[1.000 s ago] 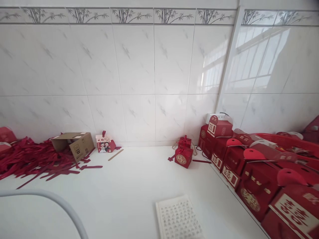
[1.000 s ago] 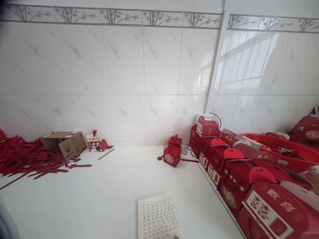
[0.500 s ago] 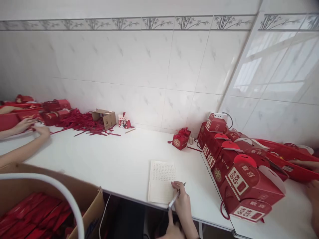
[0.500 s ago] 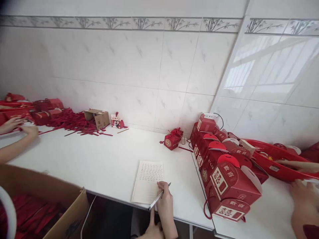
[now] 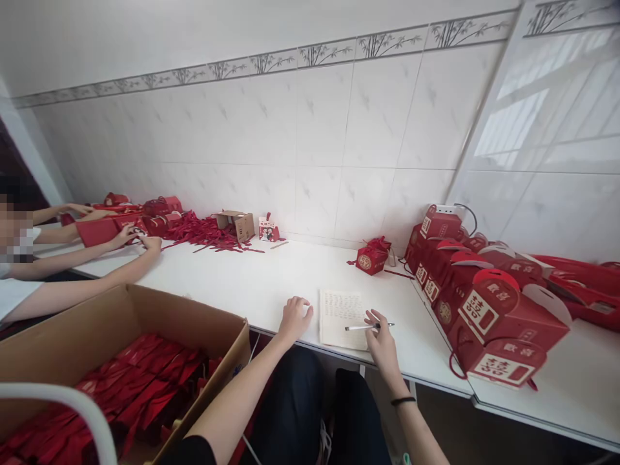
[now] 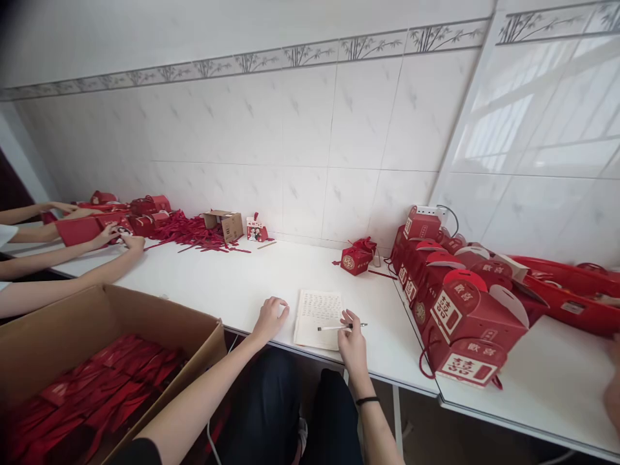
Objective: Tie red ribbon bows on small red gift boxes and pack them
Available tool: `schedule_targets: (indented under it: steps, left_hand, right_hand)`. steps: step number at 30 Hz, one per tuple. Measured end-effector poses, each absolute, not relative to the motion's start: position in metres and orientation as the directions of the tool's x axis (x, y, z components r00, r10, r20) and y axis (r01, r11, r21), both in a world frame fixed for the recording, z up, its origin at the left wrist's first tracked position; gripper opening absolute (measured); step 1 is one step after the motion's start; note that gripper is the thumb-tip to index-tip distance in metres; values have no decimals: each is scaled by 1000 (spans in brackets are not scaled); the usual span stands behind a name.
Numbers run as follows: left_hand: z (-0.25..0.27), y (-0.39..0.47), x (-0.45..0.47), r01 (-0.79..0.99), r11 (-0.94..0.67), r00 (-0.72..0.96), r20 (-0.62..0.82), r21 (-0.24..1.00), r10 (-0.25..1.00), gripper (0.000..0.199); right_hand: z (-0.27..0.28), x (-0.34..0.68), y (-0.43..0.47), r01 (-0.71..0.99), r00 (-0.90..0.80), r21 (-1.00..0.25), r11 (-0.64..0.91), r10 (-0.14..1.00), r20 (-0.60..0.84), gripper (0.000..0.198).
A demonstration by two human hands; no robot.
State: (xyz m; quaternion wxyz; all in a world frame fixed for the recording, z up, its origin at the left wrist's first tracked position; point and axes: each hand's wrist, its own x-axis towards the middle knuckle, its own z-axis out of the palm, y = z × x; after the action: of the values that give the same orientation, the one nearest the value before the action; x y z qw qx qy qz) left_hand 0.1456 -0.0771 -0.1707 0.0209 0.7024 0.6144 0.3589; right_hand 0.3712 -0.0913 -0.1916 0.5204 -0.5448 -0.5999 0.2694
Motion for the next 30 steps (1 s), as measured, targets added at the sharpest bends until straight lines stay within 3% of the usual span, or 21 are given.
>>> schedule_targets:
  steps: [4, 9, 20, 25, 30]
  left_hand:
    - [-181, -74, 148, 873, -199, -46, 483, 444, 875, 13]
    - [-182, -71, 149, 890, -188, -56, 508, 416, 859, 16]
    - [-176, -85, 150, 830, -520, 334, 567, 203, 754, 11]
    - [-178, -81, 149, 818, -553, 373, 583, 160, 721, 18]
    - [-181, -79, 148, 814, -545, 342, 592, 202, 730, 20]
  right_hand:
    - [-193, 368, -91, 395, 142, -886, 242, 937, 319, 29]
    - [-196, 366, -89, 391, 132, -879, 273, 929, 347, 45]
    - [-195, 361, -94, 398, 125, -868, 296, 920, 371, 46]
    - [-194, 361, -91, 427, 82, -839, 337, 910, 407, 28]
    - [-193, 360, -87, 473, 77, -819, 325, 910, 406, 20]
